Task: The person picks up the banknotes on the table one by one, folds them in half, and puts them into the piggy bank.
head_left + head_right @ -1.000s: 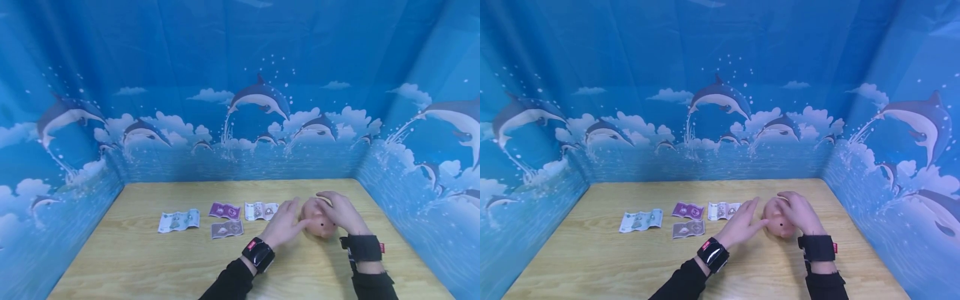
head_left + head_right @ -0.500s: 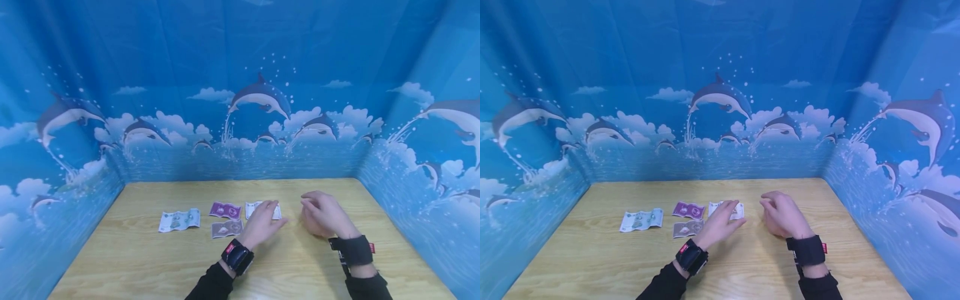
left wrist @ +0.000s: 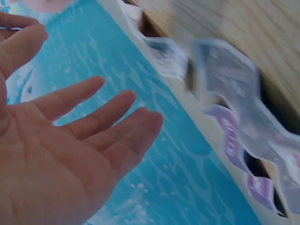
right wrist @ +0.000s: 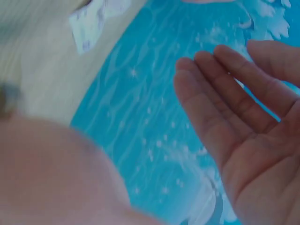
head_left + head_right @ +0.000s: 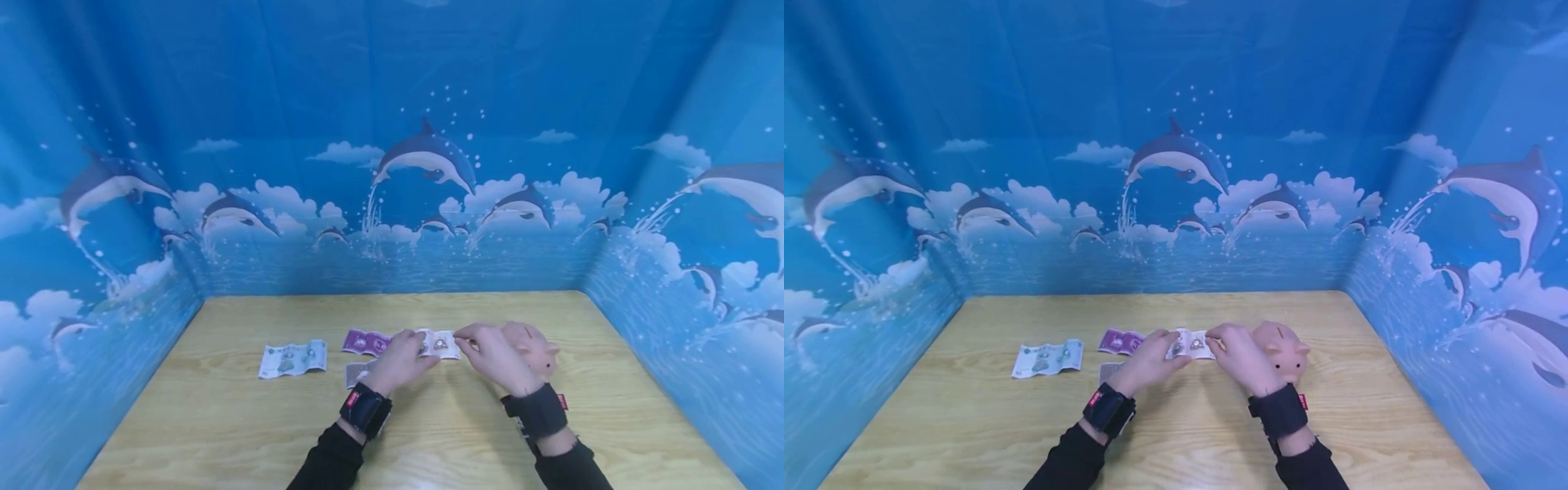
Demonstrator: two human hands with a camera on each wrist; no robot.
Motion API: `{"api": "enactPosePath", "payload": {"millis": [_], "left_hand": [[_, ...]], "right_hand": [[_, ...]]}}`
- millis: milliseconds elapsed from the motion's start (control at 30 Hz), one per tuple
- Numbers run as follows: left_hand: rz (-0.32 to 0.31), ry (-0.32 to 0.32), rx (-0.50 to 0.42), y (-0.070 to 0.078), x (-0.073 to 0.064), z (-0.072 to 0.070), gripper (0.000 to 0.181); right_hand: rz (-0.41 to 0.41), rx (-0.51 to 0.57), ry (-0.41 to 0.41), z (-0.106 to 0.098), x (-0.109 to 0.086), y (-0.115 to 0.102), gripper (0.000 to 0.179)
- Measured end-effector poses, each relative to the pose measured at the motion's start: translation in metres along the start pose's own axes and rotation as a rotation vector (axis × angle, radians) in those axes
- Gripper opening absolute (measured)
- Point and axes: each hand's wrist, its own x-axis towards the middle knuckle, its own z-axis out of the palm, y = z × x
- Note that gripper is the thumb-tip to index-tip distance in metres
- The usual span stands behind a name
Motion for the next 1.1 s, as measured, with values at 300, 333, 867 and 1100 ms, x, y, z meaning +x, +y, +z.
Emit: {"api": "enactPosePath", "payload": {"millis": [300,333,867,1100], "left_hand": [[-0.023,-0.068,-0.002,-0.016,0.0,-0.001,0.051],[-0.021,-0.081,0.004,-0.016,0.0,-0.001,0.052],[0.007,-0.18,0.074,-0.021,-0.004,0.009,0.061],[0.002,-0.188,0.081,-0.02,-0.005,0.012,0.064]], "right_hand": [[0.084,0.048,0.003,0.035,0.018,-0.007,0.015],[0.096,0.044,0.007,0.037,0.02,-0.008,0.015],[0.263,0.029,-0.166,0.063,0.034,-0.008,0.031],[0.26,0.017,-0.198,0.064,0.037,-0.002,0.037]]}}
